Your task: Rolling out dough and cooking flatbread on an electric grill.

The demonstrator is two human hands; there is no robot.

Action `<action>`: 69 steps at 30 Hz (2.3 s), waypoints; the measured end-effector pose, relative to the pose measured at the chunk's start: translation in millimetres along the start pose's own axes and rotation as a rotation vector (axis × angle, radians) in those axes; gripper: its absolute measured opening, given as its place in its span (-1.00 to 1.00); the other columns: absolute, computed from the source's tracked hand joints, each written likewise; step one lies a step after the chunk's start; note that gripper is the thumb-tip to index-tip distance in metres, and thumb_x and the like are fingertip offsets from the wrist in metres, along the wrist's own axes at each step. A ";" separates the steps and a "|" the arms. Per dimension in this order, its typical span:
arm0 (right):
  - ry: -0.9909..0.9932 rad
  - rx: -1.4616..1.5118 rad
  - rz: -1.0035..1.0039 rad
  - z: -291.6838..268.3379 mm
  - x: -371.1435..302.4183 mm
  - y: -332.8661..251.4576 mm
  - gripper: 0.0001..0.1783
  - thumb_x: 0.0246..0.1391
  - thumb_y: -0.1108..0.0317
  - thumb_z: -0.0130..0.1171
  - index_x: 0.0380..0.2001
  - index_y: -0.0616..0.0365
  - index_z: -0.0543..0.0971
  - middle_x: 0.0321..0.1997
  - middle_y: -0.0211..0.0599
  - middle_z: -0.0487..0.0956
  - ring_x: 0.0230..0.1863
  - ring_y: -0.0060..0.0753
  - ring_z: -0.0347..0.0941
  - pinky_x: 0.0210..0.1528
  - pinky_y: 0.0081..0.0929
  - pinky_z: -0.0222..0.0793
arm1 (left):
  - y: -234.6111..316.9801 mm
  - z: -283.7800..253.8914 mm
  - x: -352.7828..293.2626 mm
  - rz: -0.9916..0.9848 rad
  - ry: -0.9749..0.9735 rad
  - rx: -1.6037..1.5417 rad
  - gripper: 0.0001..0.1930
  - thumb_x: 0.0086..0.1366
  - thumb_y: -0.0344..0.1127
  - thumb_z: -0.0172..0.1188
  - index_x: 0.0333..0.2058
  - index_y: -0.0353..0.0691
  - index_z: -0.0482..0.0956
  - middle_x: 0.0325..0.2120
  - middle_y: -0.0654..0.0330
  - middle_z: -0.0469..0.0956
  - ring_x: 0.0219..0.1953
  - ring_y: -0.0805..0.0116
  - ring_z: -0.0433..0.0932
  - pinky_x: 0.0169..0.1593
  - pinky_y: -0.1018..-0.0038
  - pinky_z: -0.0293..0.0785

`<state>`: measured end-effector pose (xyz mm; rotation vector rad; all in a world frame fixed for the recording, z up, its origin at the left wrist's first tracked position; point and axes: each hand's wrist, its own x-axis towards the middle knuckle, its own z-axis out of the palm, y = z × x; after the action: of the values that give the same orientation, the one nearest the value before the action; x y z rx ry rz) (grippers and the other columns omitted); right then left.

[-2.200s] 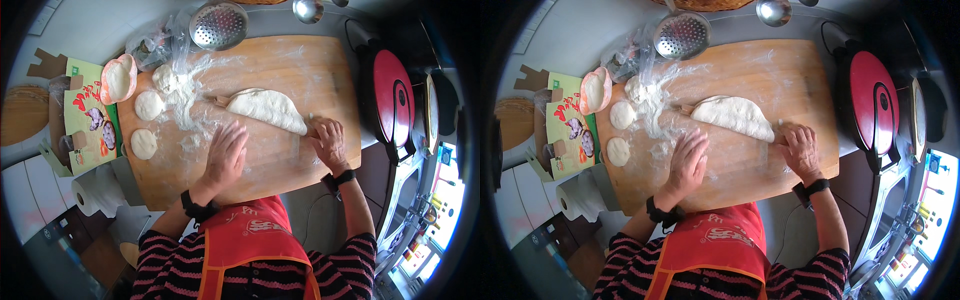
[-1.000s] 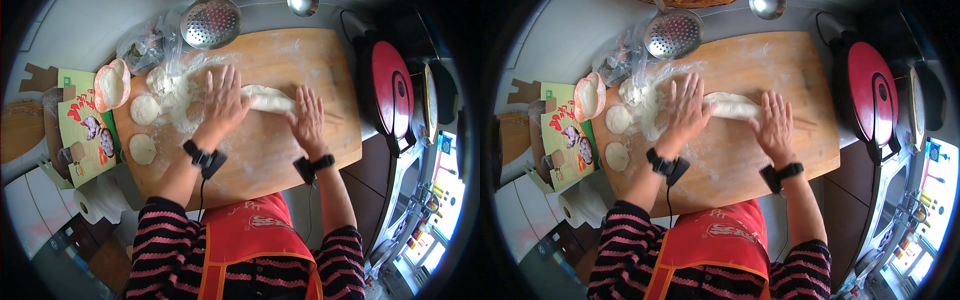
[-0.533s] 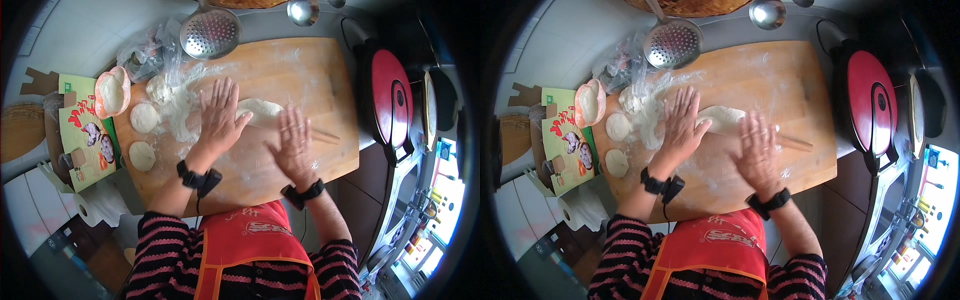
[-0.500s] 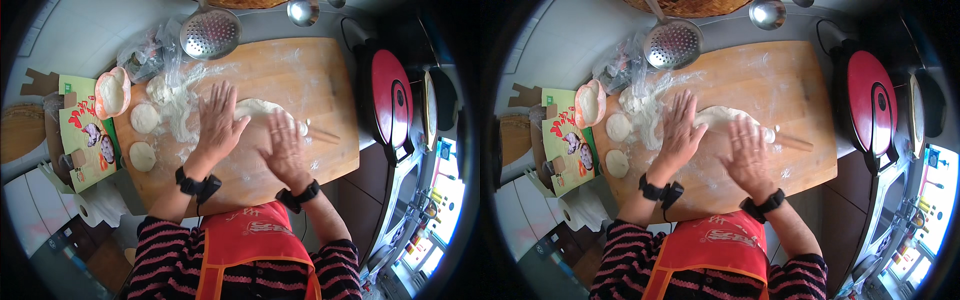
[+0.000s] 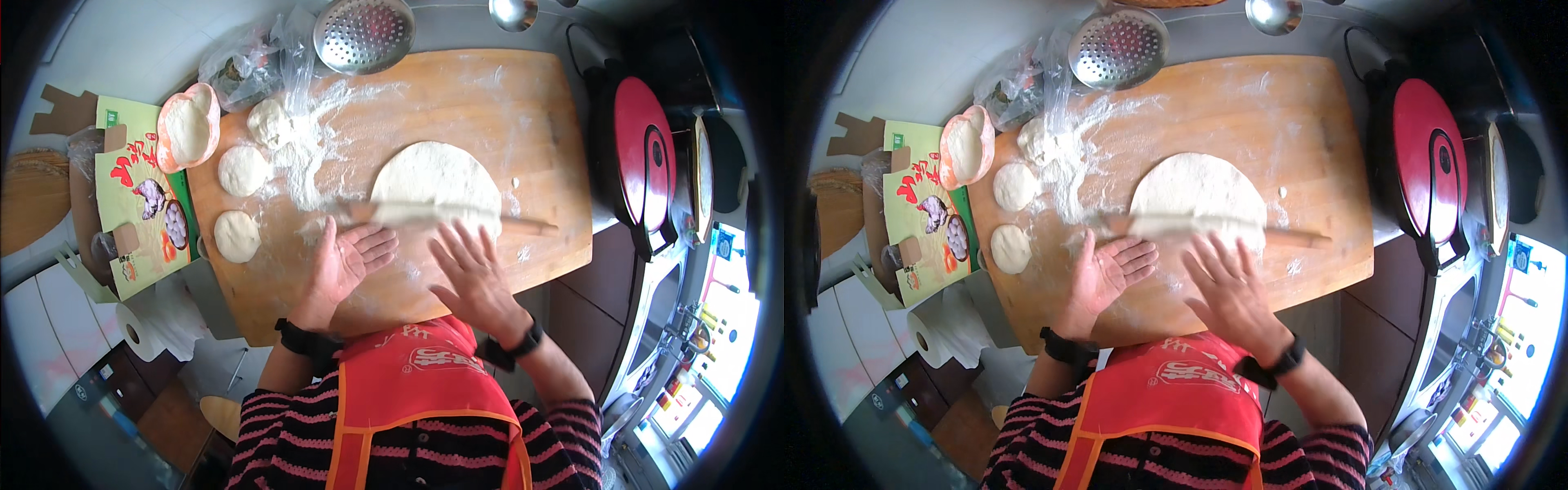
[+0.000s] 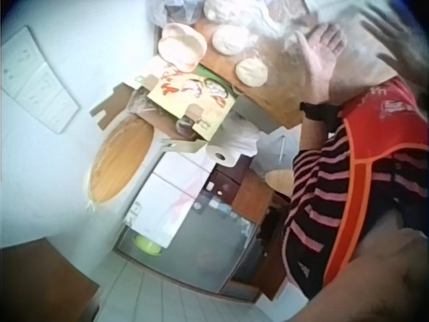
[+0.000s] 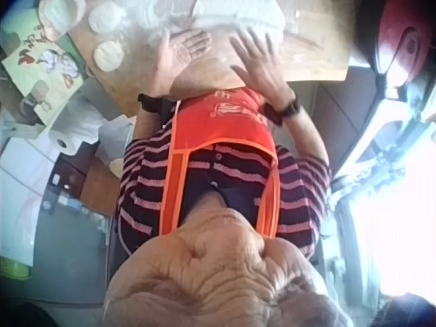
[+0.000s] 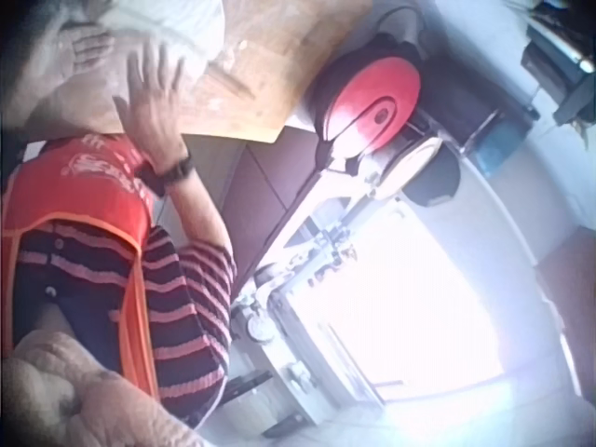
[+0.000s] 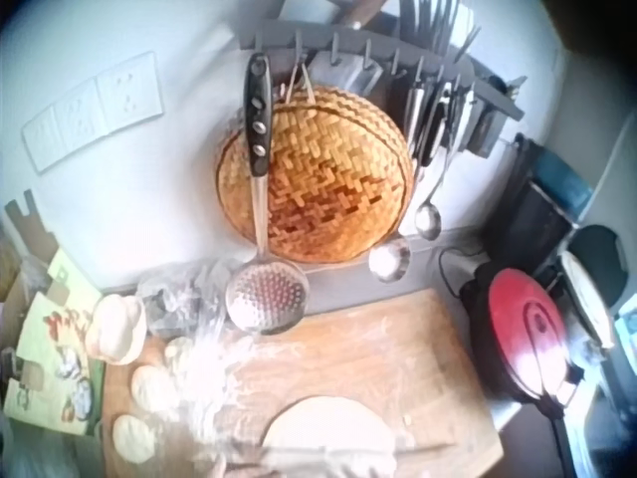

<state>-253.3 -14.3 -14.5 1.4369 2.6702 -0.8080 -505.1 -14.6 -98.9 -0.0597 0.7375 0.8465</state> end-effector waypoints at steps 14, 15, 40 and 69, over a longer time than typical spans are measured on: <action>0.407 0.198 0.487 54.1 -125.3 36.9 -0.74 -0.05 0.50 0.22 -0.24 0.21 0.45 -0.47 -0.14 0.47 -0.44 -0.11 0.47 -0.42 -0.34 0.42 | 21.2 9.1 7.9 -0.074 0.038 0.293 -0.49 0.35 0.09 -0.05 -0.18 -0.36 0.45 -0.27 -0.06 0.58 -0.17 0.11 0.60 -0.05 0.24 0.53; 0.356 0.428 0.704 53.5 -120.7 19.6 -0.74 0.00 0.46 0.22 -0.23 0.21 0.44 -0.49 -0.10 0.48 -0.52 -0.08 0.45 -0.47 -0.33 0.40 | 20.7 13.3 12.2 -0.067 0.038 0.298 -0.49 0.35 0.09 -0.05 -0.18 -0.36 0.45 -0.27 -0.06 0.58 -0.17 0.11 0.60 -0.05 0.24 0.53; 0.074 2.050 0.722 49.6 -94.3 -30.5 -0.84 0.19 0.34 -0.05 -0.26 0.20 0.41 -0.69 -0.42 0.27 -0.78 -0.59 0.12 -0.74 -0.61 0.11 | -27.8 46.2 54.5 1.318 -0.094 2.063 -0.91 0.07 -0.49 0.09 -0.40 -0.21 0.47 -0.39 0.16 0.42 -0.25 0.16 0.38 -0.03 0.22 0.27; 0.305 2.026 0.843 67.5 -108.6 -39.1 -0.93 0.11 0.40 -0.04 -0.34 0.13 0.39 -0.70 -0.44 0.29 -0.78 -0.60 0.13 -0.73 -0.65 0.07 | 5.5 60.3 12.9 0.534 -0.216 1.691 -0.91 0.23 -0.44 0.05 -0.31 -0.31 0.48 -0.46 0.02 0.55 -0.43 0.23 0.54 -0.32 0.35 0.45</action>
<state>-236.5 -146.1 -30.1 2.2608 0.0591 -3.2327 -469.1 17.5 -60.1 1.7618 1.0734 0.4697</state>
